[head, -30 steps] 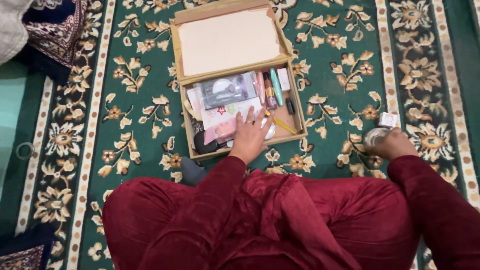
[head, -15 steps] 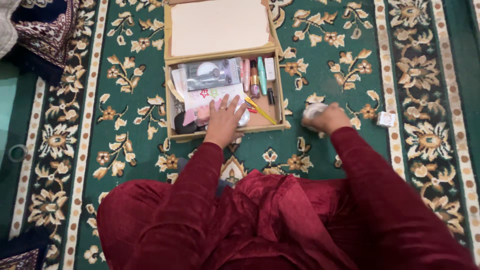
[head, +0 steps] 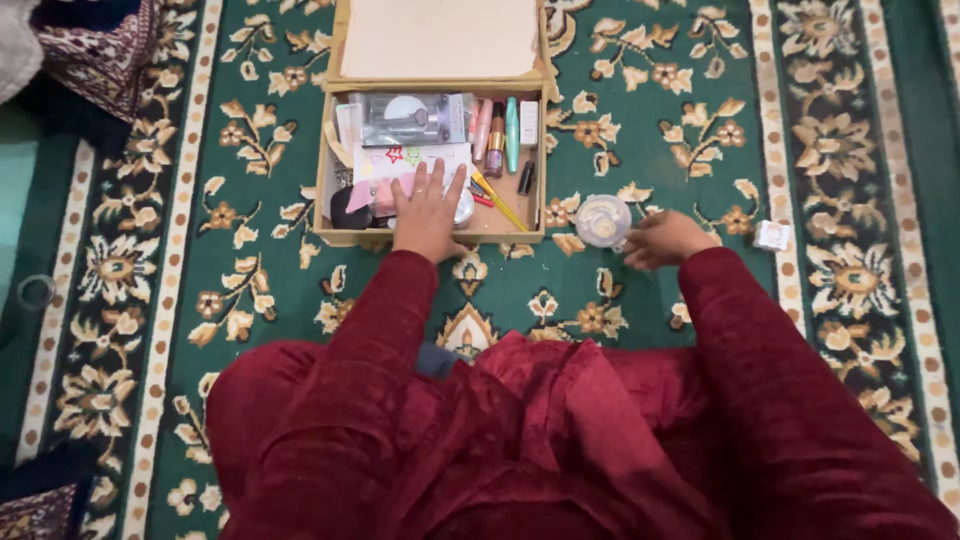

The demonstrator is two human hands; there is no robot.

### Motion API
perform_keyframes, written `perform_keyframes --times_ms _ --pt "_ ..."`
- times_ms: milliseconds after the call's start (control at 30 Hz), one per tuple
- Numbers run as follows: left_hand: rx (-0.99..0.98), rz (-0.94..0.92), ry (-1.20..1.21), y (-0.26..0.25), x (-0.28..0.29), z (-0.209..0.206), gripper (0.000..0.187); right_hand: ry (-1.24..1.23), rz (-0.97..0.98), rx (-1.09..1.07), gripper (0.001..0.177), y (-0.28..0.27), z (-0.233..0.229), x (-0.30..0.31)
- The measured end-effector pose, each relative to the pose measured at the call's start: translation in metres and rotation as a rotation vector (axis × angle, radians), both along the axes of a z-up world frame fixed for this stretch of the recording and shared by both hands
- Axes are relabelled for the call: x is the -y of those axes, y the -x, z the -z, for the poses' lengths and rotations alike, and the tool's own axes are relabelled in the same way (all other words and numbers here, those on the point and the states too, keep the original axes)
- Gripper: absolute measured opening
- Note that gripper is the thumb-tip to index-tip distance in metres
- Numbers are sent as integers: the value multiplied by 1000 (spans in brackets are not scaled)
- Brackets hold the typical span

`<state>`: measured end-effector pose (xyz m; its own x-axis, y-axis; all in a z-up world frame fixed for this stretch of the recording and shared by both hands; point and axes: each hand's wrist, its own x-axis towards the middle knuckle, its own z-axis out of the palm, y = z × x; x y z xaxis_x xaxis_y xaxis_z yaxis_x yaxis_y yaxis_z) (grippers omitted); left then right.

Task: The person sits on a patterned green carpet and removes jewelry from a small round container, placing items on the carpet. They then pick up individual pieces and place them back into the container.

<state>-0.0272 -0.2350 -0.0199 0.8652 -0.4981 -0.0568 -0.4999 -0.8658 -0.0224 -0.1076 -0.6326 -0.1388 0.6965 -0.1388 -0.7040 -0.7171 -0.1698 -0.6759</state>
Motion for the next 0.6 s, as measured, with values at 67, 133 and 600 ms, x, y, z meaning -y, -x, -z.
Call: perform_keyframes --times_ms 67,133,600 --pt "11 -20 29 15 9 -13 140 159 -53 62 57 13 -15 6" --pt "11 69 75 36 22 -15 130 521 -207 167 62 27 -30 -4" --pt "-918 -213 1230 85 132 225 47 966 -645 602 91 20 -74 -79"
